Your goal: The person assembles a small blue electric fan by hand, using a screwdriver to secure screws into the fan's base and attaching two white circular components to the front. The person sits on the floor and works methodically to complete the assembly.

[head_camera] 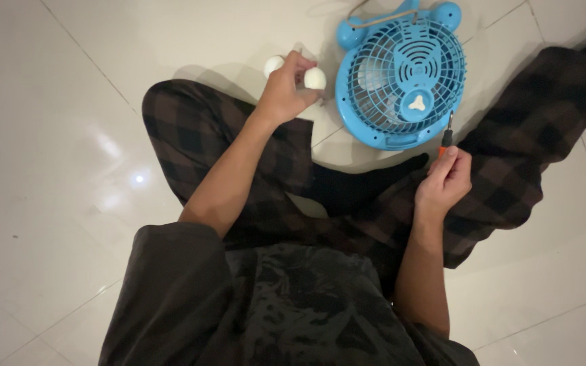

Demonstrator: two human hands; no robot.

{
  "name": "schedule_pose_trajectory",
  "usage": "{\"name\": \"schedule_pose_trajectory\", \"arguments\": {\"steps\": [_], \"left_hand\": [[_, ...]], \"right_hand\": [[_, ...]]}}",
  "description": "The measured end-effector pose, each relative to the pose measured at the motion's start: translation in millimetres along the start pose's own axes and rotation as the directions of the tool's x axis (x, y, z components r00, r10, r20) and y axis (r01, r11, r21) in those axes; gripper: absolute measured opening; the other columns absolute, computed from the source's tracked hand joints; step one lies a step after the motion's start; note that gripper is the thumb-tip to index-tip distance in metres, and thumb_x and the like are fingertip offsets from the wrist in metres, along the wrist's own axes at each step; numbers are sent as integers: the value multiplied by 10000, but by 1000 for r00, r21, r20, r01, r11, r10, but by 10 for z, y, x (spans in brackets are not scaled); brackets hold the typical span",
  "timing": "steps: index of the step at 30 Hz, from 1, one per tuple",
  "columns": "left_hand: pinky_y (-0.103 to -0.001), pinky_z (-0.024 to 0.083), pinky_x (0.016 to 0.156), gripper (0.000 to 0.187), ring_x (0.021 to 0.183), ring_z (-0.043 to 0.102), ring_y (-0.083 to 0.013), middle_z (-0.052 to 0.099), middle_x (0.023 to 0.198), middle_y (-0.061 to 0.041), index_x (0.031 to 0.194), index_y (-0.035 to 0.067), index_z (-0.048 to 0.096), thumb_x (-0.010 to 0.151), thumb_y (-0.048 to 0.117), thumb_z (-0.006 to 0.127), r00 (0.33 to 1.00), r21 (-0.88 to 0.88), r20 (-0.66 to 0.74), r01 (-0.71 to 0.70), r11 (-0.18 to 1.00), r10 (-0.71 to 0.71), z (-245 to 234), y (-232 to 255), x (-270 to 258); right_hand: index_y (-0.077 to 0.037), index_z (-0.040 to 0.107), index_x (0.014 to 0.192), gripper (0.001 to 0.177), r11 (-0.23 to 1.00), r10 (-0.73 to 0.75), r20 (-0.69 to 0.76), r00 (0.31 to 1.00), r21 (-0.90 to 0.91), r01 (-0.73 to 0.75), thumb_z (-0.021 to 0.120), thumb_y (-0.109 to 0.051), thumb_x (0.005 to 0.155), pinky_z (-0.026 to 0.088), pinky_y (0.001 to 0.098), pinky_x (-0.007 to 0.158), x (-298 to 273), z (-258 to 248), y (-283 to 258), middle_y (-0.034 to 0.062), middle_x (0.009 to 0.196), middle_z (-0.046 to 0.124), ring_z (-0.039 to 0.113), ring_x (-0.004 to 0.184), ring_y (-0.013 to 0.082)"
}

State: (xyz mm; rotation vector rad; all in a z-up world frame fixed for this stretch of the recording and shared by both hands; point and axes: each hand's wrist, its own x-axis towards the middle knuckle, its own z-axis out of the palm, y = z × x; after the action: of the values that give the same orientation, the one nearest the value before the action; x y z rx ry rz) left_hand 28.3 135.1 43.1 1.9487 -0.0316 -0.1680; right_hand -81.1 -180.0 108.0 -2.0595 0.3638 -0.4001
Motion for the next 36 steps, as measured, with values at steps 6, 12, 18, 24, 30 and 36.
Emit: {"name": "schedule_pose_trajectory", "arguments": {"steps": [6, 12, 18, 24, 30, 36], "left_hand": [[-360, 573, 886, 443, 987, 716, -264, 740, 1076, -138, 1161, 47, 600, 882, 290, 844, 989, 33, -32, 143, 989, -142, -29, 69, 22], [-440, 535, 849, 380, 986, 648, -348, 651, 1055, -185, 1123, 60, 681, 835, 256, 834, 998, 336, -43, 66, 940, -54, -134, 214, -70], [-451, 445, 991, 512, 1195, 509, -345, 571, 1222, -118, 1234, 127, 715, 730, 73, 787, 987, 642, 15, -133, 755, 161, -120, 216, -127], [-462, 396, 1012, 296, 1236, 485, -322, 581, 1237, -74, 981, 166, 785, 689, 124, 818, 925, 643, 116, -347, 683, 362, -26, 222, -122], [-431, 390, 1034, 38, 1221, 498, -264, 625, 1133, -28, 797, 164, 797, 781, 199, 791, 877, 657, 151, -434, 616, 457, 53, 145, -64], [-428, 399, 1013, 44, 1165, 519, -247, 648, 1047, -6, 798, 161, 783, 786, 203, 785, 864, 686, 195, -459, 565, 464, 102, 84, -49]], "right_hand": [[34, 631, 993, 324, 999, -2, 9, 1000, 35, 1, 525, -214, 1173, 340, 247, 558, -3, 4, -11, -1, 675, 514, 444, 601, 59], [40, 633, 1001, 320, 1000, 1, 16, 1000, 17, -1, 524, -210, 1170, 339, 247, 560, 3, 7, -14, -1, 672, 509, 444, 602, 60], [39, 629, 999, 322, 999, 11, 17, 1000, 46, -12, 528, -213, 1173, 334, 249, 562, -2, 14, 6, 1, 676, 503, 436, 604, 60], [35, 630, 995, 326, 1000, 0, 18, 1000, 9, 0, 526, -220, 1170, 335, 247, 548, 0, 4, 16, -5, 660, 508, 437, 588, 58], [31, 628, 995, 329, 1000, -10, 8, 1000, 23, 10, 533, -229, 1174, 340, 247, 560, -8, 9, 51, -10, 664, 498, 430, 596, 56], [20, 625, 991, 318, 999, 37, -2, 999, 25, -37, 543, -231, 1169, 353, 242, 565, -9, 2, 106, -20, 689, 508, 439, 616, 51]]}}
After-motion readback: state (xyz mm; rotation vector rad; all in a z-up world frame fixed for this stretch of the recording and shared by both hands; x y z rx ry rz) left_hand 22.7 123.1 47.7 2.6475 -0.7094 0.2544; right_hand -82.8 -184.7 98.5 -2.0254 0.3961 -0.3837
